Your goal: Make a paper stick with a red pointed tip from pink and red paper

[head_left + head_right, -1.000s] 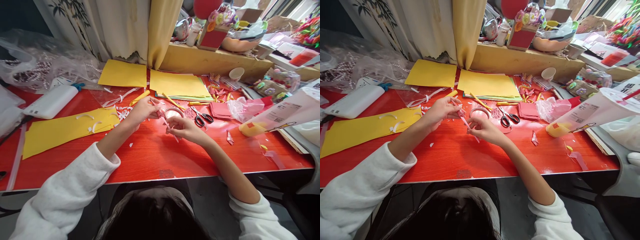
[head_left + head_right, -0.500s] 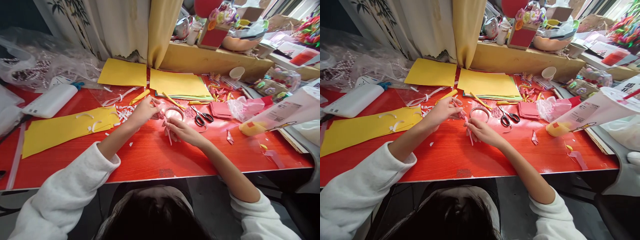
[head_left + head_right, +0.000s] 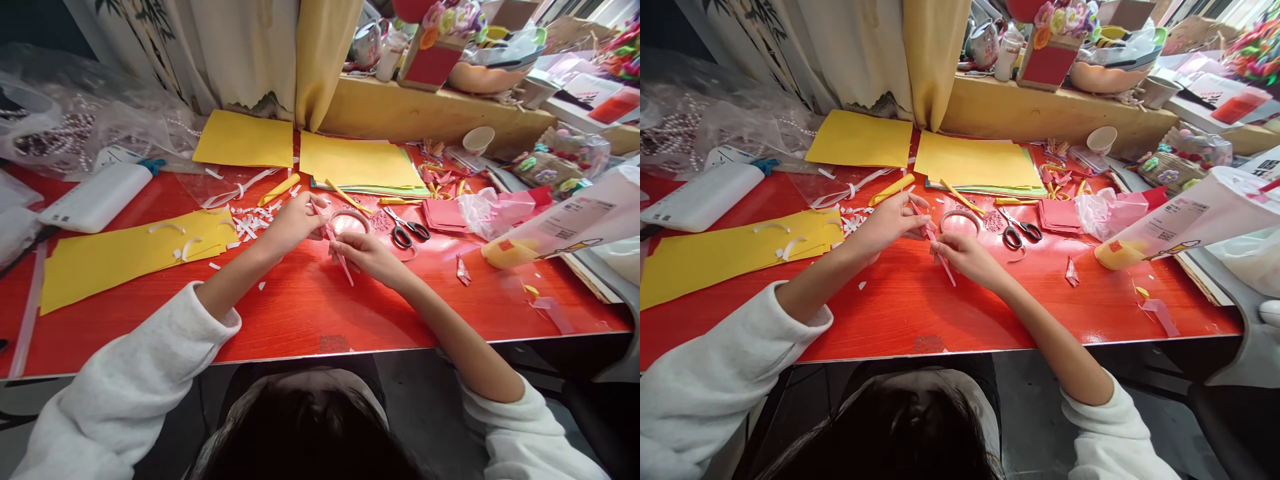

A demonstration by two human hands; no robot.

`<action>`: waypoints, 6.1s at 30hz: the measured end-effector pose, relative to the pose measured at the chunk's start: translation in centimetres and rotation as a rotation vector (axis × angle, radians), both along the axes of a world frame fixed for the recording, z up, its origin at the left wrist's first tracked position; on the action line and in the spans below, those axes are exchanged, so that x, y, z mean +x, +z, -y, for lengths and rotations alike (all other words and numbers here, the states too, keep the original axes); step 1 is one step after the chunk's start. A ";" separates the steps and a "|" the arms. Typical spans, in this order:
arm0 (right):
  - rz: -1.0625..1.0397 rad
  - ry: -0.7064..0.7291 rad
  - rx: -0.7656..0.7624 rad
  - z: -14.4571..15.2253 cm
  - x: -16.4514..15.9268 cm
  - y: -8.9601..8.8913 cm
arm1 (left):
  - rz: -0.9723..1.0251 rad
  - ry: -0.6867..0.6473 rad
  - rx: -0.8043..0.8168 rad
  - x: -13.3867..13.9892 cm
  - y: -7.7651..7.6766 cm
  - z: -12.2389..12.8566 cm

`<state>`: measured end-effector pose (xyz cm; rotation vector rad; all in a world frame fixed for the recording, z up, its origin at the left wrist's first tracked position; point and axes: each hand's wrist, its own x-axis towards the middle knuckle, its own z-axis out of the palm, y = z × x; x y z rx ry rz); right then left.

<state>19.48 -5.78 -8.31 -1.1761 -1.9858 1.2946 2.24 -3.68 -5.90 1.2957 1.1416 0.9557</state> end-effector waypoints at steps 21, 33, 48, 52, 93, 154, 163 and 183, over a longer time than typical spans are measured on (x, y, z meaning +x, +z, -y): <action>-0.102 -0.112 -0.181 0.0 -0.2 0.4 | 0.063 -0.077 0.006 -0.1 0.0 0.0; -0.210 -0.108 -0.212 -0.1 -0.1 0.9 | -0.087 -0.108 0.138 0.1 0.1 0.1; -0.233 -0.119 -0.160 0.1 0.6 2.2 | 0.255 -0.453 0.021 -1.0 -0.8 -0.7; -0.178 -0.133 -0.165 0.0 1.1 2.5 | 0.153 -0.372 0.074 -1.2 -0.3 -1.0; -0.091 -0.747 0.302 5.8 9.6 1.3 | -0.549 -0.166 0.334 -0.7 -2.2 -1.2; -0.053 -0.168 0.209 -1.8 0.6 2.2 | -0.943 -0.226 0.705 -1.5 -3.8 -1.8; -0.234 -0.136 0.095 -1.5 0.5 2.4 | -0.902 -0.262 0.480 -1.3 -3.0 -1.9; -0.243 -0.217 0.038 -2.0 0.9 2.1 | -1.479 -0.371 1.015 -1.1 -2.7 -0.4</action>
